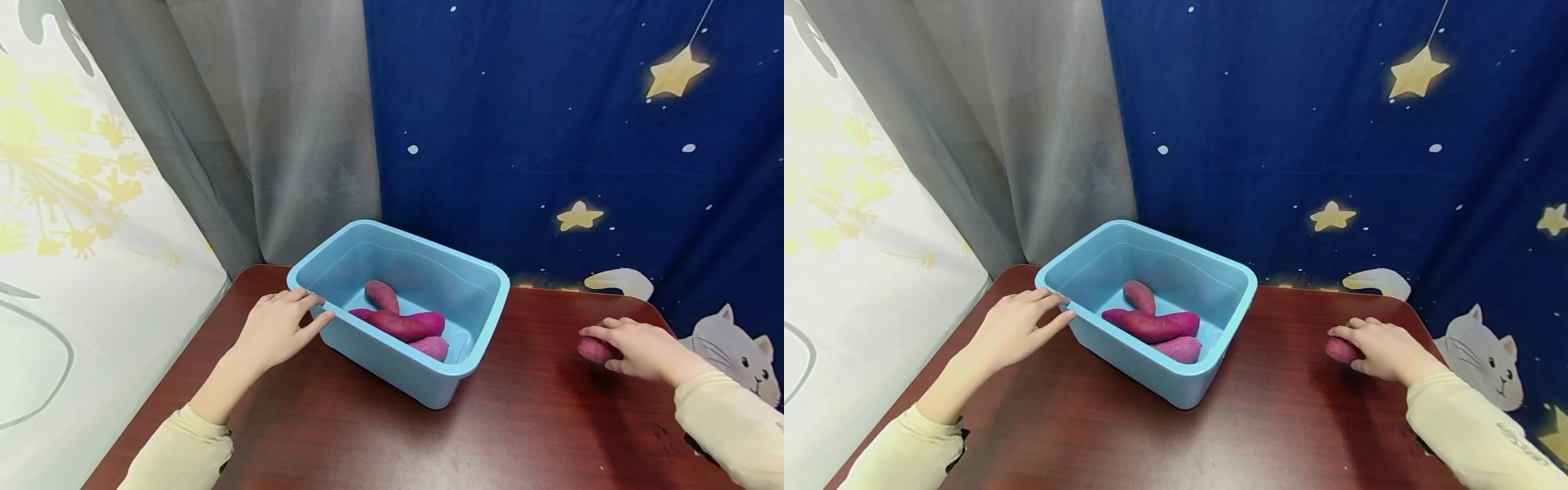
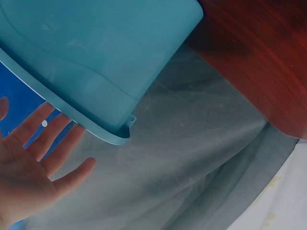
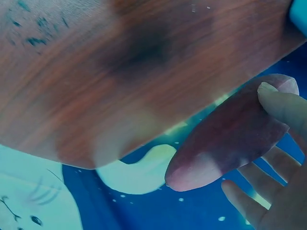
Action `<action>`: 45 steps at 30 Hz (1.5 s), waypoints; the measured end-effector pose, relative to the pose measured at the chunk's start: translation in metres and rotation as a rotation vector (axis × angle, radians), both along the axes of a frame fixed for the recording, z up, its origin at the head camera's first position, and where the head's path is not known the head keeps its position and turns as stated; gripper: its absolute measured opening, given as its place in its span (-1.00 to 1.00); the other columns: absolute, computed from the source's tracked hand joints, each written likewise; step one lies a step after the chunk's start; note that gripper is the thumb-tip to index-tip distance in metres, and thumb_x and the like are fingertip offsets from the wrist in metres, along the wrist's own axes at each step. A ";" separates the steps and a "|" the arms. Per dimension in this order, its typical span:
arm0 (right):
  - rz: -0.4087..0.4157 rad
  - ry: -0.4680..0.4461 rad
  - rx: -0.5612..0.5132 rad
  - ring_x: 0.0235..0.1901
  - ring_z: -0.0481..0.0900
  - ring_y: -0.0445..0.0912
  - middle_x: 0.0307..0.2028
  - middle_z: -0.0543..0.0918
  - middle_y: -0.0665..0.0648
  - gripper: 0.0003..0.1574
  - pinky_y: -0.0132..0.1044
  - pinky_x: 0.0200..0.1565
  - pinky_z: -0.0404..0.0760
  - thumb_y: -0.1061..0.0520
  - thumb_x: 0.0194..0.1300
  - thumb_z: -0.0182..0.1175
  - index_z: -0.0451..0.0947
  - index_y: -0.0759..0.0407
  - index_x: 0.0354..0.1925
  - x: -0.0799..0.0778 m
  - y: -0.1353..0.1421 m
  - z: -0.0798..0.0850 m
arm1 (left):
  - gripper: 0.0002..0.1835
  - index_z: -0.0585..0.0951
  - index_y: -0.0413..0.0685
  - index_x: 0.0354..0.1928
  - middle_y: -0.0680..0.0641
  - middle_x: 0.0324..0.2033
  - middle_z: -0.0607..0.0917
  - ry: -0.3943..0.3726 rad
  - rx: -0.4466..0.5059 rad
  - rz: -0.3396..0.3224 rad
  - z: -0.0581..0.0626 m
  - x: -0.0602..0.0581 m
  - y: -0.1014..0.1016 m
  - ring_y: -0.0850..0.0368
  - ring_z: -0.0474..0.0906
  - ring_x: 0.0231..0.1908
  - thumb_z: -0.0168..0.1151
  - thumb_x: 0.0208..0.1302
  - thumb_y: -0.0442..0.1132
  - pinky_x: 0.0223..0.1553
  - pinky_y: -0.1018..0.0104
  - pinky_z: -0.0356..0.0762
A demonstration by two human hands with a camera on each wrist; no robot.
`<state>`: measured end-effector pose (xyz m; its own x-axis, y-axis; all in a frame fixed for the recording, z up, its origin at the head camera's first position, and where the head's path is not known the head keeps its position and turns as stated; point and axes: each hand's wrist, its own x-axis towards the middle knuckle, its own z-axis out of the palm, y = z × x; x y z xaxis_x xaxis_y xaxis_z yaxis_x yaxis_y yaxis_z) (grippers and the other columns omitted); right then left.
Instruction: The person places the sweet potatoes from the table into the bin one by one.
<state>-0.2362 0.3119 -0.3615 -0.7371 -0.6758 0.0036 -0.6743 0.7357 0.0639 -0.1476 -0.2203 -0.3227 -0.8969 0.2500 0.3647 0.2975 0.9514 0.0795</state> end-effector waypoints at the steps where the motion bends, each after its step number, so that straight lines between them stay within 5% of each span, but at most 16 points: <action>1: 0.007 0.007 0.000 -0.31 0.47 0.04 -0.27 0.50 0.08 -0.35 -0.05 -0.45 0.48 0.11 -0.28 0.41 0.50 0.13 -0.09 0.000 -0.001 0.002 | -0.56 0.60 -0.09 -0.15 -0.07 -0.26 0.60 0.000 0.000 0.001 0.000 0.000 0.000 -0.04 0.51 -0.24 0.07 0.15 0.11 -0.14 -0.01 0.35; 23: 0.239 0.224 -0.060 -0.28 0.47 0.01 -0.26 0.52 0.05 -0.30 -0.04 -0.31 0.44 0.12 -0.36 0.41 0.51 0.10 -0.09 0.010 -0.028 0.045 | -0.55 0.61 -0.10 -0.15 -0.07 -0.26 0.60 0.009 -0.003 -0.008 -0.001 -0.002 -0.001 -0.04 0.52 -0.26 0.08 0.14 0.11 -0.17 -0.01 0.37; 45: 0.268 0.327 -0.077 -0.24 0.44 0.05 -0.21 0.51 0.14 -0.25 -0.03 -0.41 0.47 0.16 -0.40 0.41 0.48 0.11 -0.07 0.009 -0.038 0.090 | -0.56 0.61 -0.10 -0.16 -0.06 -0.28 0.60 0.018 -0.010 -0.014 -0.002 -0.002 -0.002 -0.03 0.52 -0.28 0.09 0.13 0.11 -0.17 0.00 0.37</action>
